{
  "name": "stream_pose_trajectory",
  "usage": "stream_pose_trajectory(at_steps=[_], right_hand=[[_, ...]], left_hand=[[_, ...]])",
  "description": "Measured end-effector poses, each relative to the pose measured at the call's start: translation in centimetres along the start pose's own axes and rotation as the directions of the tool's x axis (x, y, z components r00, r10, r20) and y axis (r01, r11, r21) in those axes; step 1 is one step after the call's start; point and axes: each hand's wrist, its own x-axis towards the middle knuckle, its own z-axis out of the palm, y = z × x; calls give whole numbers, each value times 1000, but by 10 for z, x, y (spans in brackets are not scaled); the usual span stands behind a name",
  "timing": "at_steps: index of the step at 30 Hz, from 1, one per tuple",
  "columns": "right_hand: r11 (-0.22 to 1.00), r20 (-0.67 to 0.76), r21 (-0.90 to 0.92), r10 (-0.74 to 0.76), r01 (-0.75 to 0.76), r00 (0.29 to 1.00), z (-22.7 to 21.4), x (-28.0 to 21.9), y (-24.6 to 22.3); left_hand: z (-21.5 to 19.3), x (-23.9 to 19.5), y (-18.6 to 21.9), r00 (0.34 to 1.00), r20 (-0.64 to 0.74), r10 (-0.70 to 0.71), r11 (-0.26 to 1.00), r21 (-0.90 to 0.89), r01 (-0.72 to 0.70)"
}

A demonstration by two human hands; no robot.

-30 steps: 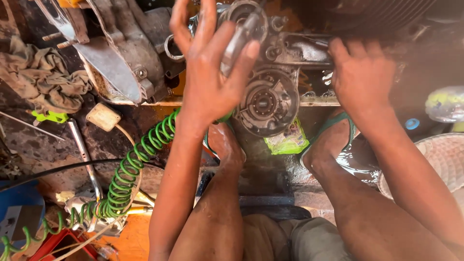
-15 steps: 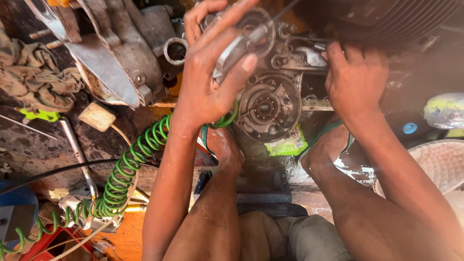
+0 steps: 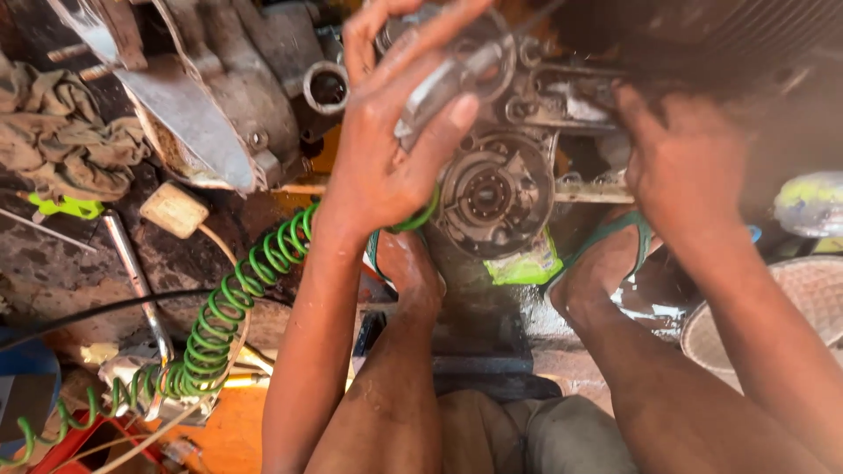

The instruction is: Cleaning disassembled motorcycle engine components using a brush, cleaning fluid, and an air blow gun to remove grease and grime.

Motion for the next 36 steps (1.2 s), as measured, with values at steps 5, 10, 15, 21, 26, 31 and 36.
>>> stream_pose_trajectory(at_steps=[5, 10, 15, 21, 26, 31, 36], right_hand=[[996, 79, 67, 46, -52, 996, 22, 0, -5], [991, -68, 124, 57, -48, 996, 15, 18, -20], [973, -121, 222, 95, -67, 988, 19, 22, -20], [992, -8, 90, 91, -90, 996, 2, 19, -7], [997, -57, 7, 73, -73, 996, 8, 9, -8], [978, -134, 209, 44, -15, 990, 20, 21, -15], [974, -171, 222, 77, -38, 982, 20, 31, -20]], left_hand=[[-5, -1, 3, 998, 28, -57, 998, -13, 57], [-6, 2, 2, 999, 33, -39, 999, -36, 40], [-3, 2, 0, 999, 24, -38, 999, -37, 39], [-4, 3, 0, 1000, 20, -4, 1000, 1, 4], [-4, 1, 1, 999, 24, -27, 998, -55, 28], [-4, 4, 3, 999, 38, -25, 998, -61, 27], [-6, 3, 1, 998, 32, -47, 998, -33, 48]])
